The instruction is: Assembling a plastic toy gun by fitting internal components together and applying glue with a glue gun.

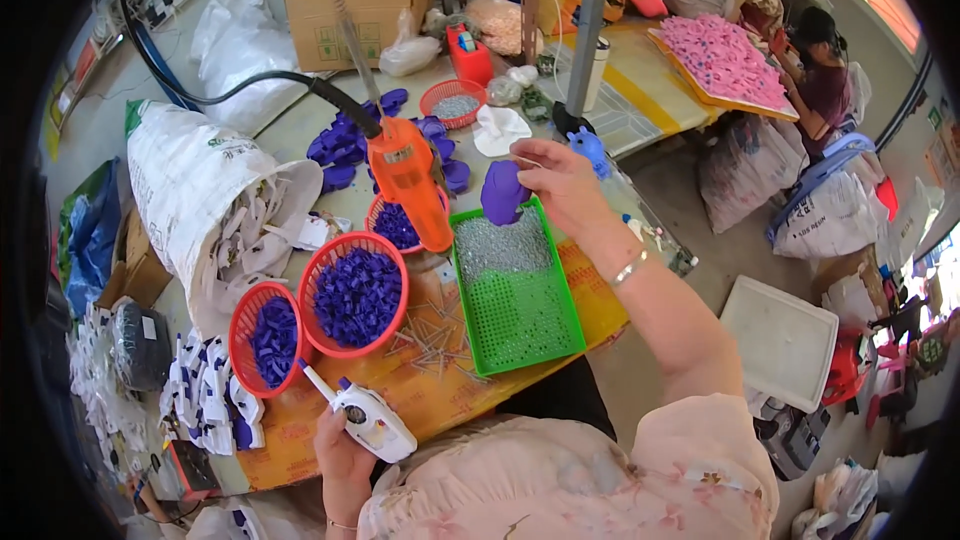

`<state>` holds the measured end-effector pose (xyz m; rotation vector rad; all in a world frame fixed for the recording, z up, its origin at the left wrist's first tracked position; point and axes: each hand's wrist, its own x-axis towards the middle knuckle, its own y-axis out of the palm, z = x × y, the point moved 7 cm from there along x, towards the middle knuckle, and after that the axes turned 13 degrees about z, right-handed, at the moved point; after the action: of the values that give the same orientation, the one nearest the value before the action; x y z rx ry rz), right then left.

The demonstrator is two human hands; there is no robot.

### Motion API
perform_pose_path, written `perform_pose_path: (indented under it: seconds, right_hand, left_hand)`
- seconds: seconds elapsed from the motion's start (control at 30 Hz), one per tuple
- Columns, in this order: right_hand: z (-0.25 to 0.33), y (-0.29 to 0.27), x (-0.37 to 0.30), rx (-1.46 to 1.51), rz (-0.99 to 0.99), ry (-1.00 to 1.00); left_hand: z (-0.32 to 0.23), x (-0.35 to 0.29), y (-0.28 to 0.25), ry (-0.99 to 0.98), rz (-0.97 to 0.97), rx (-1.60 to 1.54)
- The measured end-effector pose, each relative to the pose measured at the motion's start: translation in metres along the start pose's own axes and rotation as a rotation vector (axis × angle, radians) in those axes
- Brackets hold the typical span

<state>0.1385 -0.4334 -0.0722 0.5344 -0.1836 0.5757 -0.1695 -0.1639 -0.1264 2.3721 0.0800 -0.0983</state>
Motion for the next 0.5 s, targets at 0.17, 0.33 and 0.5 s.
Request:
perform_pose_path:
  seconds: [0.17,0.33,0.5]
  right_hand:
    - [0.018,0.069,-0.077,0.168,0.124,0.082]
    - [-0.014,0.168,-0.113,0.245,0.441,0.411]
    - [-0.053,0.219,-0.105,-0.043,0.706,0.399]
  left_hand:
    - [0.004,-0.001,0.006,0.002,-0.018,-0.018]
    - [0.029,0.017,0.023,-0.138,0.079,-0.044]
    - [0.031,0.003,0.045,-0.06,0.193,-0.266]
